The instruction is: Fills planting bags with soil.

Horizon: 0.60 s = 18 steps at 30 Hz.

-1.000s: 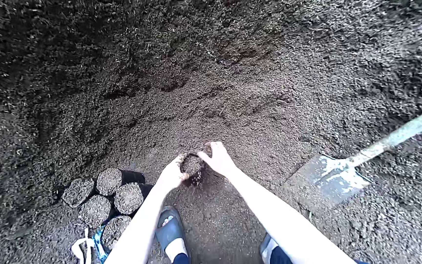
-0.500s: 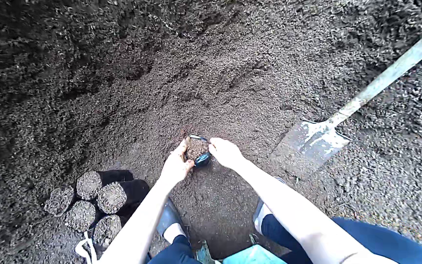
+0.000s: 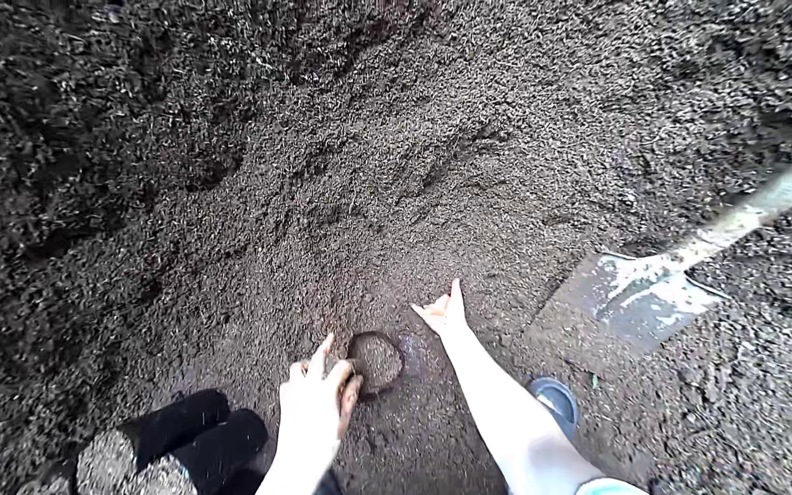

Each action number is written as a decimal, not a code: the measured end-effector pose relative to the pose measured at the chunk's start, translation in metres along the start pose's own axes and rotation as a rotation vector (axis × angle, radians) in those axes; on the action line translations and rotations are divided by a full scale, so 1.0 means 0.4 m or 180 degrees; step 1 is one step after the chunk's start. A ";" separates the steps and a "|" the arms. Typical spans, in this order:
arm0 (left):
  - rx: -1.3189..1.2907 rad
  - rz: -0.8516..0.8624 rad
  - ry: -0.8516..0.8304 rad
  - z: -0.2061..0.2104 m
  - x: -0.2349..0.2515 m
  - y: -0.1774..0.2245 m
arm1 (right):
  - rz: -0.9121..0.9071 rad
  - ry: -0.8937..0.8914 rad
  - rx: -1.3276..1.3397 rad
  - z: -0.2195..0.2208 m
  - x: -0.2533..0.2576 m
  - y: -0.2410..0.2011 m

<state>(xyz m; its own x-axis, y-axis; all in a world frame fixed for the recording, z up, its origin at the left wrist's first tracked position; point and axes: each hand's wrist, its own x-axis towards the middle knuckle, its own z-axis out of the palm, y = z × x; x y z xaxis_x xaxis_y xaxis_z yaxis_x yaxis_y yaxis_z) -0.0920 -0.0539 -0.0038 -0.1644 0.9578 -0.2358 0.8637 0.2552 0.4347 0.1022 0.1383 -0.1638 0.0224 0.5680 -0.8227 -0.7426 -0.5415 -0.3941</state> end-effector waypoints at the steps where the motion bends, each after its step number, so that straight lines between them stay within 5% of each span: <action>1: -0.0030 0.0026 -0.0063 0.010 -0.001 -0.002 | -0.0021 -0.0052 0.0132 0.026 0.015 0.008; 6: -0.0597 -0.0590 -0.1029 0.020 0.022 -0.002 | -0.0267 -0.0638 0.0524 0.185 0.104 -0.005; 9: -0.1226 -0.0684 -0.1281 0.015 0.048 0.003 | -0.0184 -0.0459 0.0328 0.189 0.103 -0.012; 18: -0.1489 -0.0483 -0.1224 -0.010 0.113 0.036 | 0.0809 -0.1677 -0.0545 0.116 -0.236 -0.046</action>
<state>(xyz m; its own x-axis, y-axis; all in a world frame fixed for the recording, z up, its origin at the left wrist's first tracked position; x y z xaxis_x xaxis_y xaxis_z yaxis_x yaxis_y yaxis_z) -0.0888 -0.0063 -0.0046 -0.0104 0.8124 -0.5830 0.5297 0.4990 0.6859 0.0828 0.1235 -0.0597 -0.5081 0.6145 -0.6035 -0.5620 -0.7675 -0.3083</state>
